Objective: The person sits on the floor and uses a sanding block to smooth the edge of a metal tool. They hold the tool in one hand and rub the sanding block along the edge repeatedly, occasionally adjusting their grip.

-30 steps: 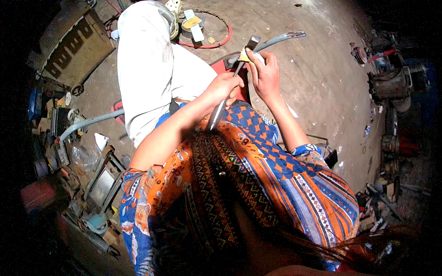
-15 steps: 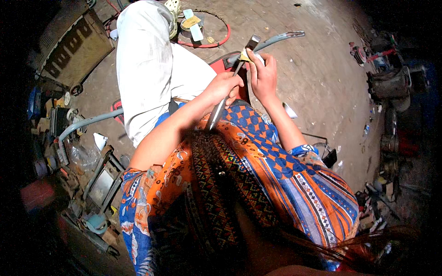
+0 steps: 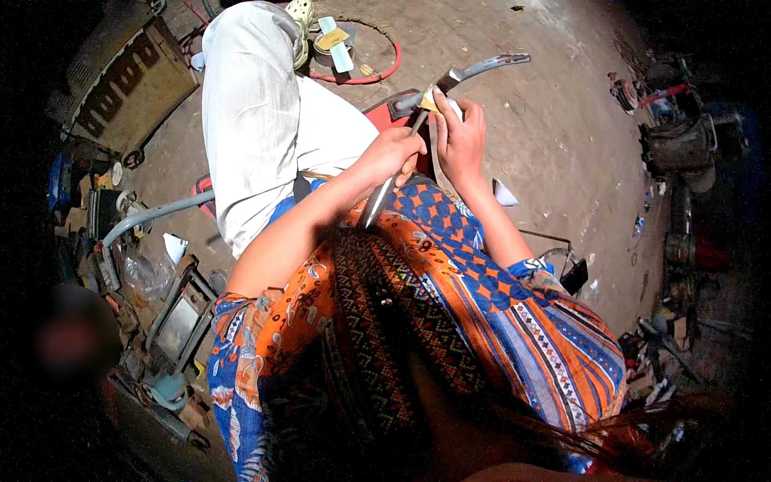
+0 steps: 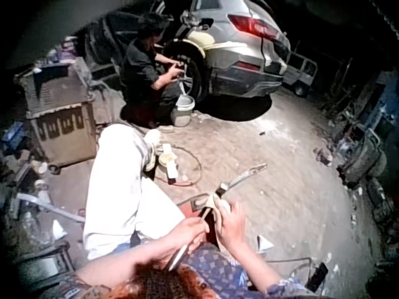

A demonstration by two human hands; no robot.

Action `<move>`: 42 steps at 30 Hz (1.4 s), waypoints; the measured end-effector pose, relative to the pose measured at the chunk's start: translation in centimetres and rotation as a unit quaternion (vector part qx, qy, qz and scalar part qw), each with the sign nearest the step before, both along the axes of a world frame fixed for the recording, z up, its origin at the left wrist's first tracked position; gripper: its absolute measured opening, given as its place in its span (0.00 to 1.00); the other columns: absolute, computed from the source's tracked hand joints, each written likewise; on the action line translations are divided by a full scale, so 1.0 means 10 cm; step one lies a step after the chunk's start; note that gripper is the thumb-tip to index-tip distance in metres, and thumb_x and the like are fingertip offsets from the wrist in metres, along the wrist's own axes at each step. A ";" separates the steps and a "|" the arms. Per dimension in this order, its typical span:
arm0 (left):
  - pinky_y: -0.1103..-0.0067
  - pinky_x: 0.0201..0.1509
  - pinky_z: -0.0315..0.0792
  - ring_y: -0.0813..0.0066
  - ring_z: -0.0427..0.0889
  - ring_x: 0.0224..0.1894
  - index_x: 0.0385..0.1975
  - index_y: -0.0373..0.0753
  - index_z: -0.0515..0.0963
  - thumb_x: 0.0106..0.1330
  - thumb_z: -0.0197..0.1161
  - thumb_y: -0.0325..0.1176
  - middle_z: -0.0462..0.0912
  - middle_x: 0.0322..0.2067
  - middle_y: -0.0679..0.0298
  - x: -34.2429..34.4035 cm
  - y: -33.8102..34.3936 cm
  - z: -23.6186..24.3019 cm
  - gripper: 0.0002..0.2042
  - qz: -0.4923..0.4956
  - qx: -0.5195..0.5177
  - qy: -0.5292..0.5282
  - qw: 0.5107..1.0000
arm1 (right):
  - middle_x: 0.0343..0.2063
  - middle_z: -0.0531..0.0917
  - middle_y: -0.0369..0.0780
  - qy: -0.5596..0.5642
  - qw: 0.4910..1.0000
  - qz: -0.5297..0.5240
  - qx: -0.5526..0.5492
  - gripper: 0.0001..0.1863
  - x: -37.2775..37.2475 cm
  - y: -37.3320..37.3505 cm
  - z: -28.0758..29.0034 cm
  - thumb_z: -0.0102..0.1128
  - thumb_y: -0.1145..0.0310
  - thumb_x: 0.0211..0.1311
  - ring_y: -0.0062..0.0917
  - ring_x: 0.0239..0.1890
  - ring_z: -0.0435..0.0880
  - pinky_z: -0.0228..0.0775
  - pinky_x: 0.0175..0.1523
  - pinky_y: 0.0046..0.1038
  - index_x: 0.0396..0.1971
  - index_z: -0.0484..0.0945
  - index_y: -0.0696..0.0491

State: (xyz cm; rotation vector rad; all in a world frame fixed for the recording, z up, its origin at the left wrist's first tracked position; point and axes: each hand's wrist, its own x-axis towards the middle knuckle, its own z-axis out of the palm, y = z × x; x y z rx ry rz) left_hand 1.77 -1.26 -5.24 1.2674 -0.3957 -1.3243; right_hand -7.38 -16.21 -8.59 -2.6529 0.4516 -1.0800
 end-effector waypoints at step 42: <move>0.81 0.10 0.56 0.82 0.62 0.08 0.35 0.38 0.72 0.70 0.51 0.36 0.64 0.12 0.72 -0.02 -0.01 0.11 0.08 -0.002 0.021 -0.017 1.000 | 0.39 0.76 0.44 -0.012 1.000 0.021 0.018 0.19 -0.03 -0.02 0.06 0.62 0.68 0.59 0.39 0.43 0.75 0.66 0.48 0.38 0.52 0.81 0.43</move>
